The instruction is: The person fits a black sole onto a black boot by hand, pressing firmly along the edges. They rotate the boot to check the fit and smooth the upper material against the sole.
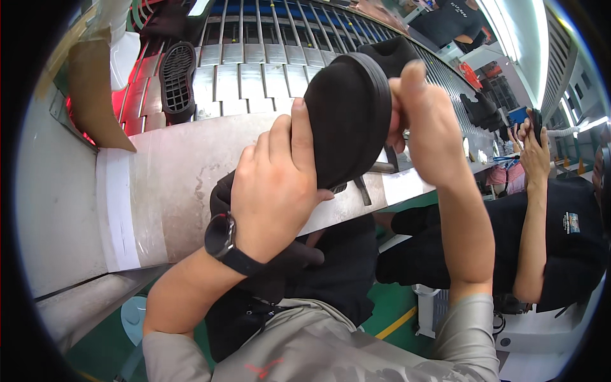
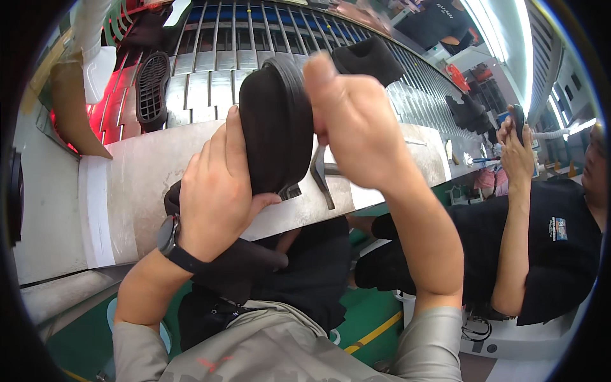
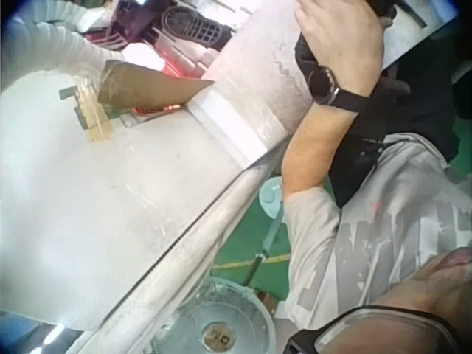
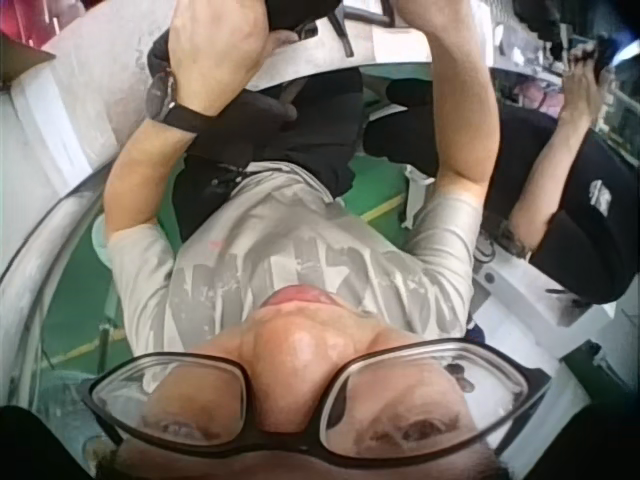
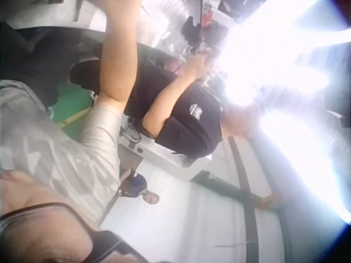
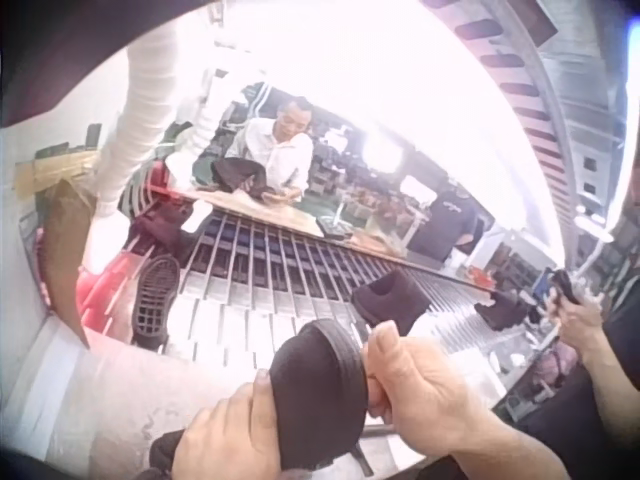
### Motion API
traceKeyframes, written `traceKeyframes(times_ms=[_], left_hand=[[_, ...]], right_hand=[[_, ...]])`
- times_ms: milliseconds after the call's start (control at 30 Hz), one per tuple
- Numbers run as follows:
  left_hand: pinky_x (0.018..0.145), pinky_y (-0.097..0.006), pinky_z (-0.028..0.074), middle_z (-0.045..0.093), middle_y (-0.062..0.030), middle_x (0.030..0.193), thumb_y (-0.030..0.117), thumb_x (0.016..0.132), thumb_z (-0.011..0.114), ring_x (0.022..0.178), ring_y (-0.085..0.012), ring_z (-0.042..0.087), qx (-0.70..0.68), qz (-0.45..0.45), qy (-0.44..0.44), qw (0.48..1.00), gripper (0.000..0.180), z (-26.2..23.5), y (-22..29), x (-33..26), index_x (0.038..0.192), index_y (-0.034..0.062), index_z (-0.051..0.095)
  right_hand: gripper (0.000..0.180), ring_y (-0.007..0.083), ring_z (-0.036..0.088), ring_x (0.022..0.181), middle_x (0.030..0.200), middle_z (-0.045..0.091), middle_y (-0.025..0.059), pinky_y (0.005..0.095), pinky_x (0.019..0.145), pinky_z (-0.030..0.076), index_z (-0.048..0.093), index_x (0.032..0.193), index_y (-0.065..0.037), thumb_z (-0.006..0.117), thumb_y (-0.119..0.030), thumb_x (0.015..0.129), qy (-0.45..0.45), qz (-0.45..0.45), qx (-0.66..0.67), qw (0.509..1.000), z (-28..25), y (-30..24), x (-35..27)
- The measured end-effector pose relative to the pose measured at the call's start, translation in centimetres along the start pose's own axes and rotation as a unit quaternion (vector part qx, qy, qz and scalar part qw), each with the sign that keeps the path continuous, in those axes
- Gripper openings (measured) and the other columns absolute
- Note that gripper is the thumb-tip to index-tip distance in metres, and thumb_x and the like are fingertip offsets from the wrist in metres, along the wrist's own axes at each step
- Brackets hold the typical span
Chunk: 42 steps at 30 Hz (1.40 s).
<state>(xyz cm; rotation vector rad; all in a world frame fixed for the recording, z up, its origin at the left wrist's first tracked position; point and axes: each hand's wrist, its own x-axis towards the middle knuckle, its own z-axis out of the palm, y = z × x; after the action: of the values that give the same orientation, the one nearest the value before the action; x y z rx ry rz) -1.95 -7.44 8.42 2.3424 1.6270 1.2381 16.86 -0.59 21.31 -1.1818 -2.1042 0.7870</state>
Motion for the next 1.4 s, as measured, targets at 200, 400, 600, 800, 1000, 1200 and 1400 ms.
traceKeyframes(times_ms=[200,400,600,800,1000,1200,1400], left_hand=[[0.091,-0.042,0.054,0.060,-0.0212,0.139,0.031,0.061,0.097,0.111,-0.0311,0.066,0.015,0.015,0.007,1.000,0.129,-0.2,0.3,-0.5,0.163,-0.0122,0.032],[0.091,-0.043,0.054,0.060,-0.0225,0.139,0.031,0.062,0.096,0.110,-0.0317,0.066,0.013,0.016,-0.002,1.000,0.127,0.0,-0.2,-0.5,0.163,-0.0127,0.032],[0.090,-0.043,0.054,0.061,-0.0229,0.137,0.031,0.062,0.096,0.108,-0.0318,0.066,0.018,0.010,0.005,1.000,0.128,0.0,-0.3,-0.5,0.163,-0.0133,0.031],[0.092,-0.045,0.054,0.060,-0.0247,0.140,0.031,0.057,0.100,0.113,-0.0360,0.065,0.006,-0.006,-0.012,1.000,0.138,-0.1,-1.3,-0.6,0.165,-0.0126,0.026],[0.092,-0.046,0.054,0.059,-0.0258,0.141,0.034,0.056,0.101,0.114,-0.0378,0.065,0.010,-0.005,-0.007,1.000,0.138,-1.0,-0.5,-0.6,0.164,-0.0122,0.028],[0.092,-0.045,0.053,0.060,-0.0245,0.140,0.037,0.060,0.098,0.115,-0.0347,0.066,0.033,-0.005,-0.005,0.999,0.129,-0.7,-0.9,-1.4,0.160,-0.0129,0.035],[0.099,-0.047,0.053,0.055,-0.0288,0.149,0.032,0.066,0.094,0.124,-0.0375,0.064,0.029,0.042,0.005,0.999,0.124,-0.9,1.8,-1.5,0.162,-0.0143,0.031]], right_hand=[[0.072,0.0116,0.038,0.061,0.059,0.044,0.0001,0.0358,0.056,0.038,0.054,0.067,0.001,0.044,-0.047,0.119,-0.024,0.002,0.007,1.000,0.9,-1.4,2.0],[0.066,0.0197,0.044,0.055,0.056,0.049,0.0098,0.0414,0.056,0.041,0.059,0.074,0.005,0.046,-0.041,0.119,-0.070,-0.030,-0.045,0.996,0.0,-1.2,2.7],[0.052,0.0426,0.060,0.060,0.059,0.058,0.0214,0.0485,0.058,0.049,0.067,0.075,0.002,0.054,-0.031,0.113,-0.058,-0.184,-0.382,0.904,0.3,-3.8,2.9],[0.042,0.0324,0.072,0.069,0.074,0.070,0.0159,0.0456,0.063,0.054,0.072,0.091,0.001,0.060,-0.034,0.111,0.037,-0.110,-0.356,0.927,1.8,-2.4,4.3],[0.049,0.0189,0.071,0.092,0.096,0.078,0.0119,0.0307,0.085,0.055,0.074,0.116,0.005,0.061,-0.042,0.111,0.019,-0.122,0.183,0.975,5.2,-1.6,5.6],[0.049,0.0227,0.069,0.116,0.117,0.076,0.0179,0.0347,0.108,0.049,0.074,0.120,0.011,0.056,-0.033,0.107,-0.040,-0.022,0.152,0.987,5.3,-2.2,4.1],[0.085,0.0261,0.069,0.123,0.133,0.070,0.0181,0.0388,0.109,0.053,0.047,0.157,0.007,0.084,-0.025,0.088,0.049,-0.031,0.101,0.993,2.4,-1.6,-4.9]])
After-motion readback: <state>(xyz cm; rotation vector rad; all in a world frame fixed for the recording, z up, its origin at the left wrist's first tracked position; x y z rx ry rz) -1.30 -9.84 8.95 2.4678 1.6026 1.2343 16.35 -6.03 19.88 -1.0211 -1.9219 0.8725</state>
